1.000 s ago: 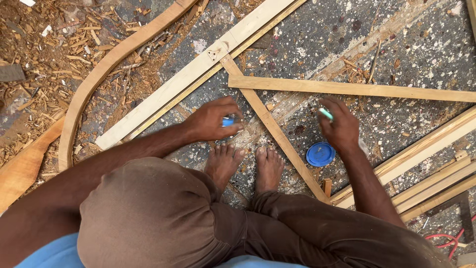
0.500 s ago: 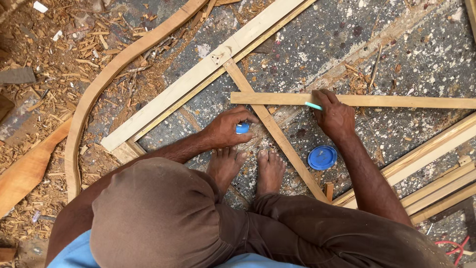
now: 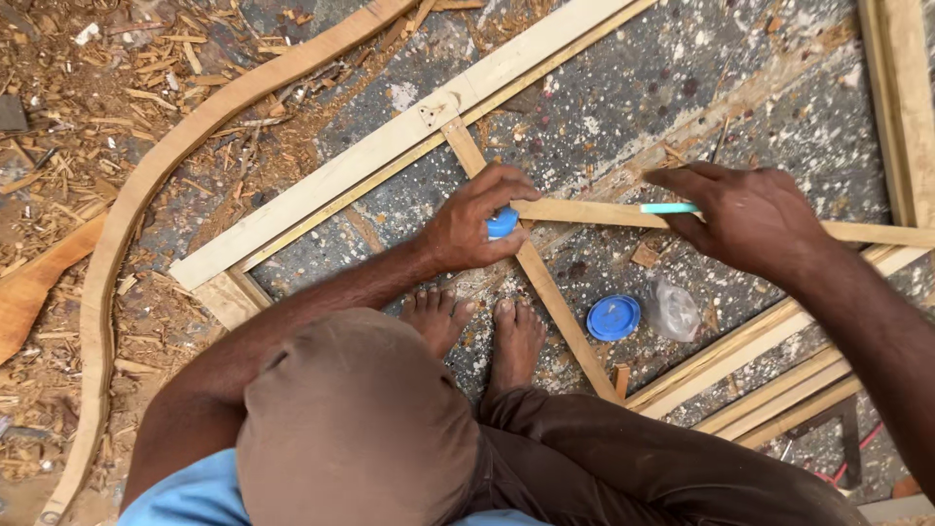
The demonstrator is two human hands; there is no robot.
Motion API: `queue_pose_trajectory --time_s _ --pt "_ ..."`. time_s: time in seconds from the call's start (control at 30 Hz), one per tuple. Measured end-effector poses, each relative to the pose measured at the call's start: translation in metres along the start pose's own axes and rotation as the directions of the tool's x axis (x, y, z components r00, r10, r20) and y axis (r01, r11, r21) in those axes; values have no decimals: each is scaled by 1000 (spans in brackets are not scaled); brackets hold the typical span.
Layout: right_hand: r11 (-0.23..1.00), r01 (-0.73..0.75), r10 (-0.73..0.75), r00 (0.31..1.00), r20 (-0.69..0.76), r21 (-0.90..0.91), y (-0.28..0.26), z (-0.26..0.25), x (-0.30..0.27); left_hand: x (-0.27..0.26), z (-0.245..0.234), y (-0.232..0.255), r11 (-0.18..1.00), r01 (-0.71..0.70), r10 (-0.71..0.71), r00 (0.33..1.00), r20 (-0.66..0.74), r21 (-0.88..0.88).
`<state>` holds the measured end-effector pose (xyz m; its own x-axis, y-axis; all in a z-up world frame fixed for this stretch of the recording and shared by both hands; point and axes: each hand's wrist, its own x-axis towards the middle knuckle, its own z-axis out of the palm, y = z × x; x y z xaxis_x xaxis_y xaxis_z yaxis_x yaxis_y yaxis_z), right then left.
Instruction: The person measures and marks wooden strips with a measuring tape and a pencil while working on a wooden frame.
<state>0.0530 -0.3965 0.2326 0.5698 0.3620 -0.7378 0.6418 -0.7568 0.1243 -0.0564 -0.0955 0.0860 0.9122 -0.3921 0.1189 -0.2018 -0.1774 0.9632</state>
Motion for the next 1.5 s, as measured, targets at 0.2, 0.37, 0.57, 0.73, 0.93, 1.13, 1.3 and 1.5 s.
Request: queue_pose_trajectory --time_s 0.2,0.37,0.57,0.73,0.93,1.13,1.3,1.5 --pt "701 300 -229 954 -195 646 -86 -1 47 -15 -2 -1 998 -61 60 993 -105 -7" --pt "314 261 -232 953 -193 913 -116 25 60 -24 3 -8 986 -165 168 979 -118 30" --pt "303 9 -248 966 69 953 -119 49 64 -52 29 -8 984 -173 176 979 -103 42" --pt "125 -87 -73 993 96 988 -103 25 77 -76 28 -26 860 510 -510 857 66 27" --pt "256 49 -15 999 -47 965 -99 32 100 -97 33 -46 730 667 -641 743 192 -147" --pt "832 368 -201 897 -393 415 -97 69 106 -126 45 -45 692 660 -659 743 117 -291" --pt "891 349 -265 919 -292 289 -97 93 105 -128 43 -42 626 728 -746 663 56 -281" --pt "916 344 -281 918 -280 206 -89 98 112 -126 41 -40 619 744 -751 654 85 -252"
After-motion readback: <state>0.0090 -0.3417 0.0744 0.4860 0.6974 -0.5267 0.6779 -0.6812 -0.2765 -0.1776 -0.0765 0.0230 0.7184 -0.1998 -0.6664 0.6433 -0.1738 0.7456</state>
